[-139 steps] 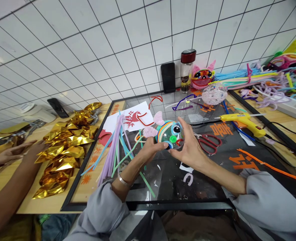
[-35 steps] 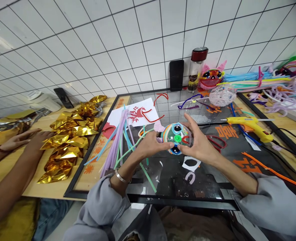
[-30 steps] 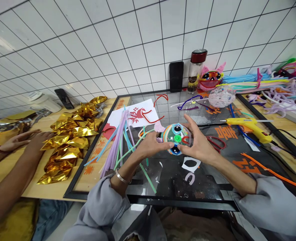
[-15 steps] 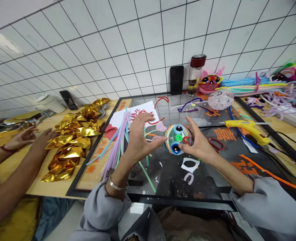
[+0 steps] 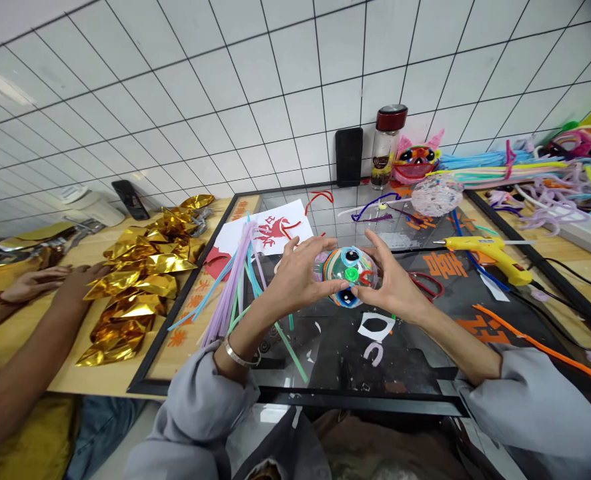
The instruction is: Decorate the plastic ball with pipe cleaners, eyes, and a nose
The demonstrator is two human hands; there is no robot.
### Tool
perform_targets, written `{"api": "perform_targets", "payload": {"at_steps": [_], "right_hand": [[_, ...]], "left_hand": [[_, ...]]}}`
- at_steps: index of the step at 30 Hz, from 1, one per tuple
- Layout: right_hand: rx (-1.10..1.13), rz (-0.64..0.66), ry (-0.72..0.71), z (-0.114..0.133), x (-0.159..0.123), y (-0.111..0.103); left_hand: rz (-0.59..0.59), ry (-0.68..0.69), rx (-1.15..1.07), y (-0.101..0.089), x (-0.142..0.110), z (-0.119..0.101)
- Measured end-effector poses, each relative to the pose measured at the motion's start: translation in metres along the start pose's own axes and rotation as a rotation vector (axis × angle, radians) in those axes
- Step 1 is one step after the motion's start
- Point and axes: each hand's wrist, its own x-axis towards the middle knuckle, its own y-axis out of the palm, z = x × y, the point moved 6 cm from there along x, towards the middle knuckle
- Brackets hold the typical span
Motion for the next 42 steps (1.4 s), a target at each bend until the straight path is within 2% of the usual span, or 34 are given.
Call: {"api": "perform_targets", "payload": {"at_steps": [8,30,33,35,37,38,39,42], "right_hand": [[0.004,0.000,0.022,0.002,0.001,0.000],[0.024,0.014,0.039,-0.001,0.002,-0.001],[0.047,0.009,0.049,-0.003,0.002,-0.002],[0.087,0.008,0.052,-0.006,0.001,-0.004],[0.136,0.003,0.057,-0.011,0.001,-0.007],[0.163,-0.003,0.063,-0.014,0.000,-0.009],[0.190,-0.013,0.069,-0.017,0.000,-0.011],[0.263,-0.055,0.088,-0.027,-0.001,-0.015]], "left_hand": [[-0.007,-0.003,0.009,0.005,0.001,0.002],[0.015,0.005,0.013,0.006,0.003,-0.002],[-0.101,0.044,0.017,-0.004,-0.001,-0.008],[-0.296,0.063,-0.019,-0.019,-0.011,-0.013],[-0.504,0.017,-0.077,-0.030,-0.027,-0.011],[-0.542,-0.033,-0.101,-0.030,-0.035,-0.008],[-0.500,-0.071,-0.127,-0.024,-0.041,-0.004],[-0.278,-0.183,-0.196,0.008,-0.054,0.009]]}}
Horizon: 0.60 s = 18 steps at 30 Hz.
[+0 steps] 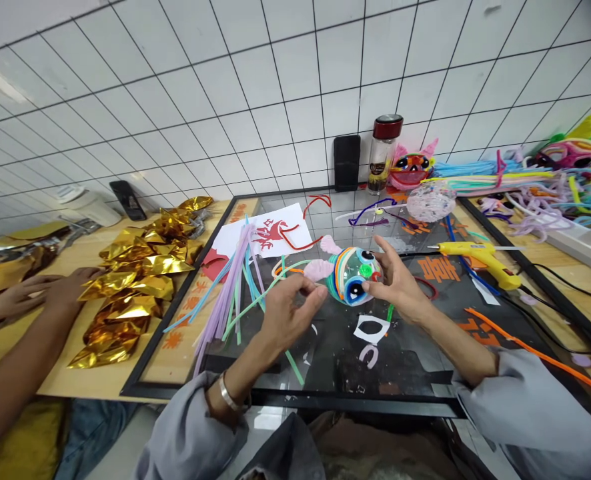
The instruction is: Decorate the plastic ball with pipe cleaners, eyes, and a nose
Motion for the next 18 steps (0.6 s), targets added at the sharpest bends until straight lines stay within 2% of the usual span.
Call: {"api": "perform_targets", "payload": {"at_steps": [2,6,9,12,15,18], "right_hand": [[0.039,-0.034,0.011,-0.004,-0.001,-0.003],[0.084,-0.105,0.033,-0.008,-0.003,-0.004],[0.087,-0.126,0.033,-0.009,-0.004,-0.002],[0.117,-0.153,0.027,-0.010,-0.005,0.002],[0.166,-0.179,0.025,-0.009,-0.007,0.006],[0.210,-0.179,0.058,-0.009,-0.008,0.011]], "left_hand": [[0.092,-0.098,0.025,0.016,-0.008,0.013],[0.173,-0.192,-0.015,0.035,-0.010,0.023],[0.253,-0.209,-0.212,0.049,-0.004,0.024],[0.325,-0.171,-0.452,0.063,0.002,0.024],[0.296,-0.159,-0.496,0.068,0.010,0.029],[0.251,-0.133,-0.485,0.066,0.019,0.028]]}}
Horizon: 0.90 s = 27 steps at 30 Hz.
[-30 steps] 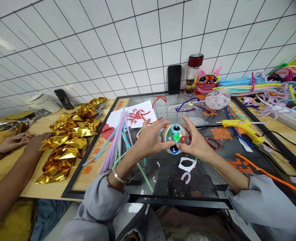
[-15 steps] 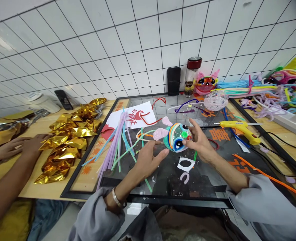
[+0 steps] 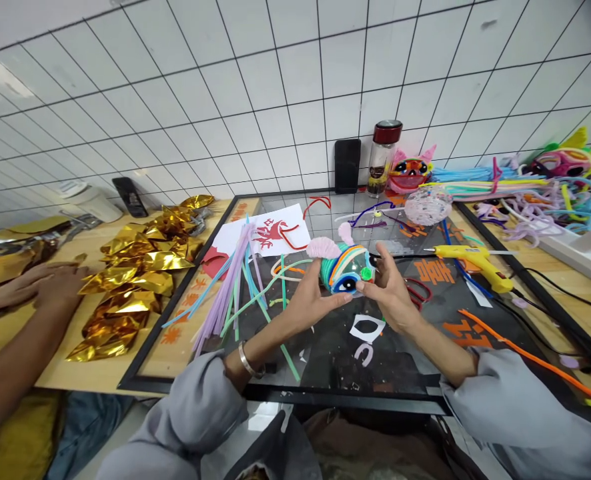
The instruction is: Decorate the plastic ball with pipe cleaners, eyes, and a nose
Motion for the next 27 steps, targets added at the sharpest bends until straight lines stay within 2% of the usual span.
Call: {"api": "perform_targets", "payload": {"at_steps": [5,10,19,27], "right_hand": [[0.034,-0.023,0.032,0.003,-0.001,0.004],[0.010,-0.027,0.065,0.003,-0.001,0.005],[-0.020,0.019,0.105,0.007,-0.001,0.007],[-0.125,-0.028,0.040,0.006,0.002,0.003]], "left_hand": [[-0.045,0.029,0.022,-0.005,0.008,-0.009],[-0.096,-0.031,0.019,-0.006,0.011,-0.008],[-0.100,-0.046,0.145,-0.011,0.012,-0.024],[-0.074,-0.075,0.107,-0.010,0.009,-0.020]]}}
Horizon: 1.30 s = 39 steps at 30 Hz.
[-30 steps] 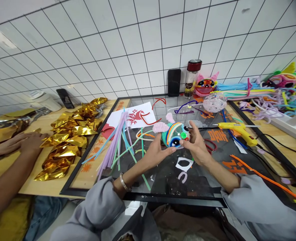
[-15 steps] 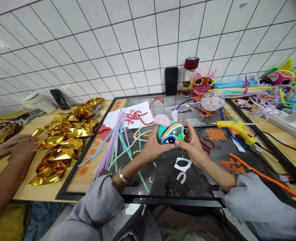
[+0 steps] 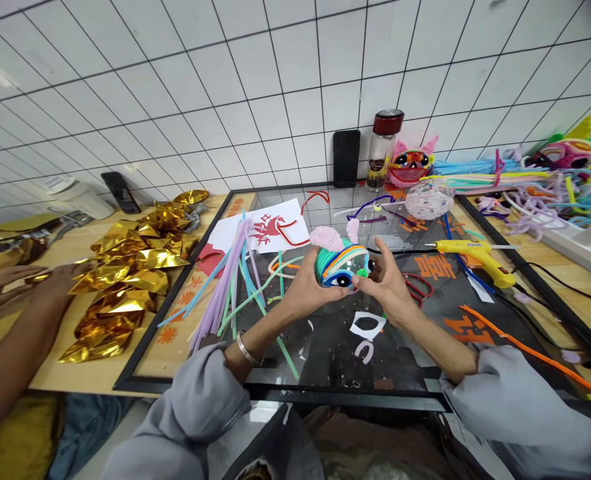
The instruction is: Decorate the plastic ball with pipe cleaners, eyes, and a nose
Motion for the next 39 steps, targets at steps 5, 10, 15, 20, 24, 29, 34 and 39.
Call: {"api": "perform_targets", "payload": {"at_steps": [5,10,15,20,24,29,34,39], "right_hand": [[-0.066,0.014,-0.090,-0.006,-0.001,0.001],[-0.096,0.030,-0.098,-0.007,-0.002,0.000],[-0.126,0.120,-0.042,0.001,-0.004,0.001],[-0.274,0.080,-0.102,0.006,-0.003,-0.003],[-0.343,0.051,-0.156,0.005,-0.003,-0.004],[-0.333,0.033,-0.168,0.002,-0.003,-0.005],[-0.314,0.086,-0.153,0.001,-0.002,-0.006],[-0.354,0.102,-0.154,0.004,-0.004,-0.005]], "left_hand": [[0.029,0.028,-0.046,0.002,-0.001,0.007],[0.027,0.091,-0.074,0.002,-0.002,0.004],[-0.013,0.059,0.038,-0.002,-0.002,0.000],[-0.015,0.059,0.117,-0.004,-0.003,-0.002],[-0.023,0.047,0.128,-0.003,-0.004,-0.002],[-0.003,0.079,0.101,-0.003,-0.005,-0.006],[-0.027,0.077,0.135,-0.004,-0.005,-0.003],[-0.031,0.072,0.206,-0.003,-0.006,-0.006]]}}
